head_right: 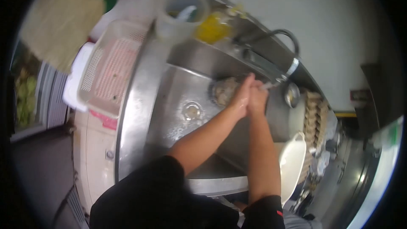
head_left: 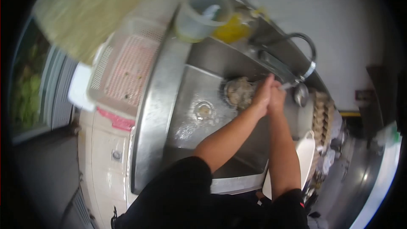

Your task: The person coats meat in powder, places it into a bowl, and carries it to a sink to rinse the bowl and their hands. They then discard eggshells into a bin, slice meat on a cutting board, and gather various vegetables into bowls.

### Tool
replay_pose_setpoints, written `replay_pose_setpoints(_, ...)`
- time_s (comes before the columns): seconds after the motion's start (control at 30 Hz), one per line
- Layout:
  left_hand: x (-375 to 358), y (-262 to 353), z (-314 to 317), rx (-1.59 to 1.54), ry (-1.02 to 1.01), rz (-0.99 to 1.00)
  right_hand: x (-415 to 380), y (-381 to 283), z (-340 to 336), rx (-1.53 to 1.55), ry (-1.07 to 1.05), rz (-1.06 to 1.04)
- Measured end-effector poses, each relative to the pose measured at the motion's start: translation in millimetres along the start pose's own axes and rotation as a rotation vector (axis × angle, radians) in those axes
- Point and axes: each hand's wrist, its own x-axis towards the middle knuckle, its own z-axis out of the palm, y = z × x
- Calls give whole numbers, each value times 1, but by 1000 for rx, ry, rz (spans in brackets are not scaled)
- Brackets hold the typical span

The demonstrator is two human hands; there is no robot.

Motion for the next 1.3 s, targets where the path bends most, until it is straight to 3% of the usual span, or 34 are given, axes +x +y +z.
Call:
replay_pose_setpoints(0.03, -8, -2, 3, 134, -8, 13, 11, 8, 3, 205, -39, 119)
replay_pose_setpoints(0.07, -32, -17, 17, 19, 103, 19, 28, 30, 1, 466, -144, 265)
replay_pose_setpoints(0.1, -55, -24, 18, 10, 39, -96, 16, -15, -3, 216, 28, 355)
replay_pose_setpoints(0.13, -78, -31, 21, 9, -25, -211, 25, 6, 12, 756, 100, 300)
replay_pose_setpoints(0.17, -87, -38, 11, -45, -152, -385, 36, 26, 17, 974, 79, 314)
replay_pose_setpoints(0.2, -97, -47, 3, -79, -187, -409, 46, 10, 9, 994, 111, 518)
replay_pose_setpoints(0.23, -108, -55, -4, -117, -215, -429, 42, -3, 0, 1178, 123, 578)
replay_pose_setpoints(0.3, -160, -47, 16, 131, -148, -262, 46, -4, -4, 1436, 102, 622)
replay_pose_setpoints(0.33, -161, -45, 21, 159, -122, -273, 54, 6, -2, 1512, 81, 608)
replay_pose_setpoints(0.4, -162, -39, 19, 228, -75, -316, 48, 16, 3, 1473, -63, 552)
replay_pose_setpoints(0.47, -95, -20, -3, 280, -284, -470, 38, 54, 36, 814, -196, 194)
replay_pose_setpoints(0.5, -42, -13, -34, 296, -416, -443, 19, 45, 33, 631, -128, 63)
replay_pose_setpoints(0.53, -19, -3, -26, 233, -281, -344, 0, 37, 30, 439, -39, -50)
replay_pose_setpoints(0.57, -5, 1, -19, 170, -143, -235, -23, 9, 20, 543, 14, 12)
replay_pose_setpoints(0.63, 26, -6, -30, 317, 17, -28, -30, 36, 47, 74, 117, -236)
replay_pose_setpoints(0.67, 39, -10, -39, 392, 100, 83, -42, 42, 44, 211, 120, -255)
replay_pose_setpoints(0.73, 70, -5, -46, 919, 101, 74, -58, 48, 27, 487, 119, -331)
replay_pose_setpoints(0.77, 82, 0, -45, 1183, 111, 92, -68, 57, 5, 310, -138, -231)
replay_pose_setpoints(0.83, 77, -6, -37, 1146, -130, 177, -92, 87, -26, -72, -668, -101)
replay_pose_setpoints(0.87, 70, -2, -36, 1135, -231, 218, -119, 101, -39, -78, -649, -196)
replay_pose_setpoints(0.93, 62, 17, -22, 1635, -237, 288, -156, 161, -40, -299, -611, -122)
replay_pose_setpoints(1.0, 114, 41, -64, 1305, -100, 364, -202, 184, -74, -427, -518, -73)
replay_pose_setpoints(1.03, 106, 43, -51, 1034, 139, 287, -224, 193, -90, -486, -448, -70)
replay_pose_setpoints(1.1, 134, 68, -71, 800, 150, 148, -265, 207, -113, -624, -272, -63)
replay_pose_setpoints(1.2, 165, 93, -77, 608, -122, -184, -307, 213, -146, -669, -139, 31)
replay_pose_setpoints(1.27, 144, 79, -39, 538, -13, -103, -321, 218, -153, -584, -130, 65)
replay_pose_setpoints(1.3, 196, 95, -77, 653, -227, -146, -328, 226, -149, -496, -79, 10)
